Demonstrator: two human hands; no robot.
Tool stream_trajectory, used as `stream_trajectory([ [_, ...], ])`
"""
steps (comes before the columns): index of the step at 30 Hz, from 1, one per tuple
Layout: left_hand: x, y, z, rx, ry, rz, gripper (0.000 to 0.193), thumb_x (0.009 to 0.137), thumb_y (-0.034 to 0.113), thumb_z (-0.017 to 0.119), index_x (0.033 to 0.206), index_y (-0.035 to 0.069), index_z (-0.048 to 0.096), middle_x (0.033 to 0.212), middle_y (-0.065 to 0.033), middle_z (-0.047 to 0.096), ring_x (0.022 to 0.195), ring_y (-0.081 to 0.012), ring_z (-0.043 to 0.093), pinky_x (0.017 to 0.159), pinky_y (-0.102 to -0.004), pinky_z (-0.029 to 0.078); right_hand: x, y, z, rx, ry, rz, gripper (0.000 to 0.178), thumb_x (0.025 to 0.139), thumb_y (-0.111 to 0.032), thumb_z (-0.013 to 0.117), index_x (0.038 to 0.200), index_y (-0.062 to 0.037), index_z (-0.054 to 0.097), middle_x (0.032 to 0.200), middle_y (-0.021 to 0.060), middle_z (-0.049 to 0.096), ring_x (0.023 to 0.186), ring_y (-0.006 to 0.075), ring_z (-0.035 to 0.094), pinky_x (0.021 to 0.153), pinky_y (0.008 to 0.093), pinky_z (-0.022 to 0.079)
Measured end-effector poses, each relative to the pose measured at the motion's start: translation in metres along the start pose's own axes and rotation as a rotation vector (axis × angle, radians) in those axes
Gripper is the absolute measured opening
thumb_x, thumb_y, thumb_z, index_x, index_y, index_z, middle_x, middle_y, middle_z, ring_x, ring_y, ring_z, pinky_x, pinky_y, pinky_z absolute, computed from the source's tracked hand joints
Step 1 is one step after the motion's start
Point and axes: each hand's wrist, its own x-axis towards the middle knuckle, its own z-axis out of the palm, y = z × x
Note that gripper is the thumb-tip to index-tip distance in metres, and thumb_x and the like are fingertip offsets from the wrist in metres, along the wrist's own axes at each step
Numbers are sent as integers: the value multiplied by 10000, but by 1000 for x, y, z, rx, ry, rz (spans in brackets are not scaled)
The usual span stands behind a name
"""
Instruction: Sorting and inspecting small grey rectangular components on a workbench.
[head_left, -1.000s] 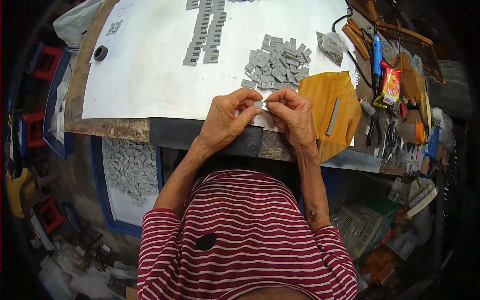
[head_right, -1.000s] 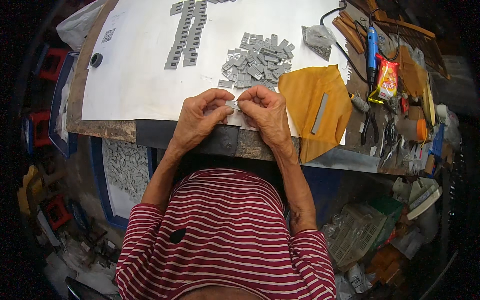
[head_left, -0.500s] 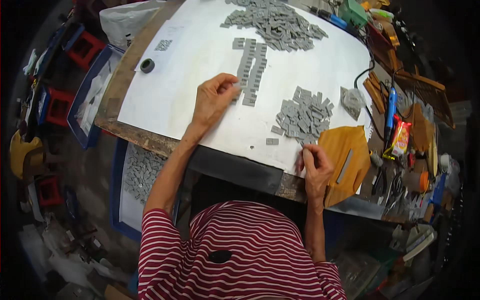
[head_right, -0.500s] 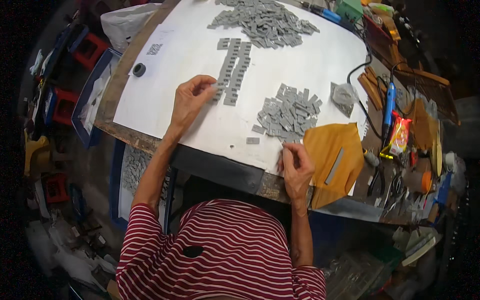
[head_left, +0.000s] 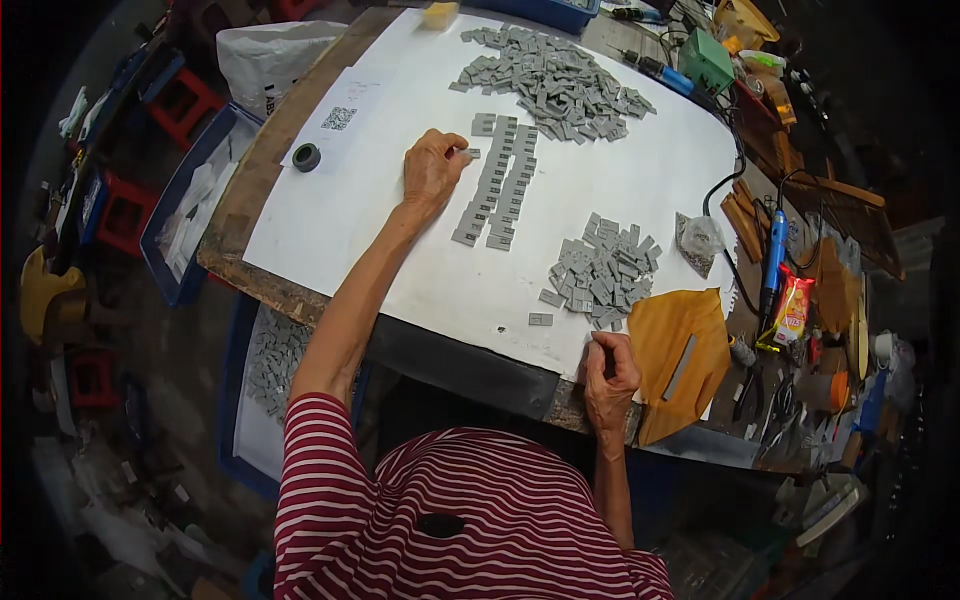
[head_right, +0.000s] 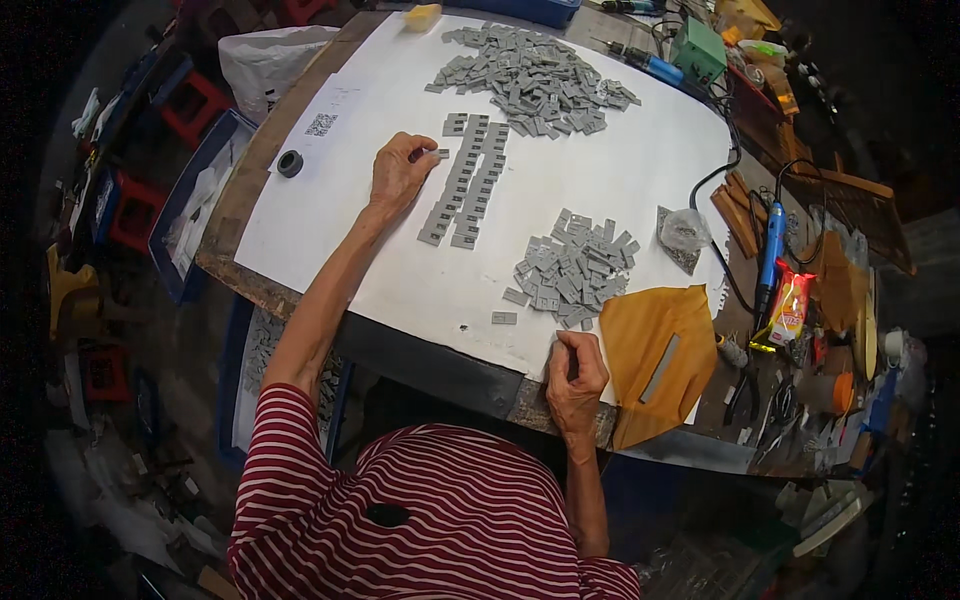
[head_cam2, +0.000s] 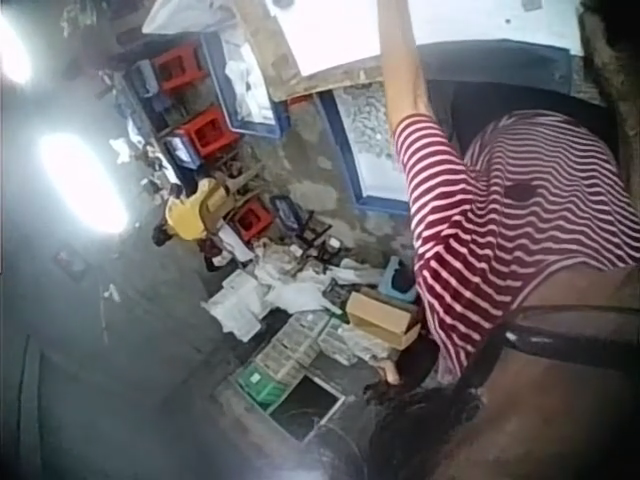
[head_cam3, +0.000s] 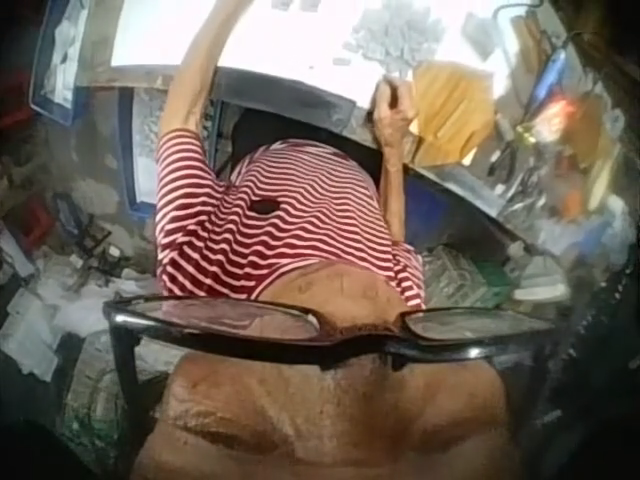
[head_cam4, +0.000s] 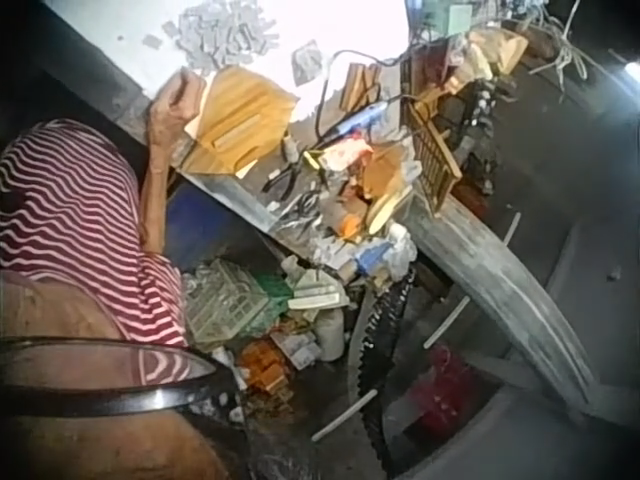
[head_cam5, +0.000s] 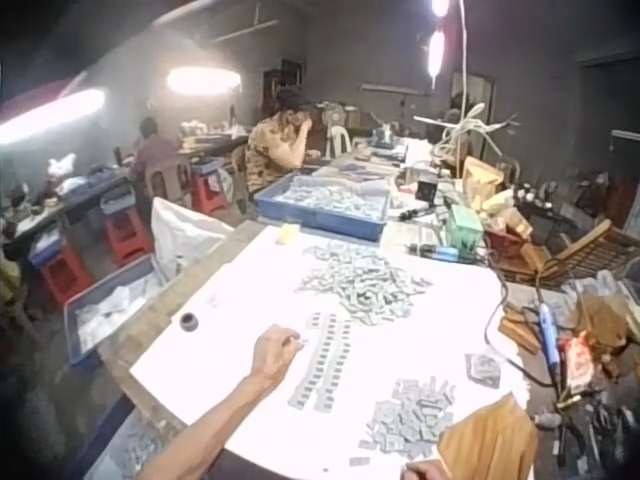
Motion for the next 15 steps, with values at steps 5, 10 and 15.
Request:
stream_trajectory([
  [5, 6, -4, 7, 7, -15, 33, 198, 710, 100, 648, 878, -5, 647, 766, -79, 578, 684, -150, 552, 662, -264, 457, 2, 0, -1, 0, -11, 13, 87, 786, 62, 526, 866, 50, 557, 750, 102, 524, 645, 160, 507, 574, 249, 408],
  [10, 12, -5, 13, -106, 47, 74, 199, 663, 118, 639, 828, 7, 647, 731, -120, 602, 667, -230, 590, 656, -330, 480, 3, 2, 0, -7, -4, -2, 90, 778, 68, 530, 861, 45, 558, 737, 97, 519, 627, 152, 495, 557, 246, 400],
  [15, 15, 0, 14, -98, 51, 72, 186, 665, 110, 635, 823, 12, 636, 729, -113, 602, 663, -221, 589, 652, -330, 478, 3, 2, 1, 17, -5, 8, 80, 776, 64, 537, 849, 39, 559, 717, 83, 503, 577, 126, 453, 510, 230, 363],
])
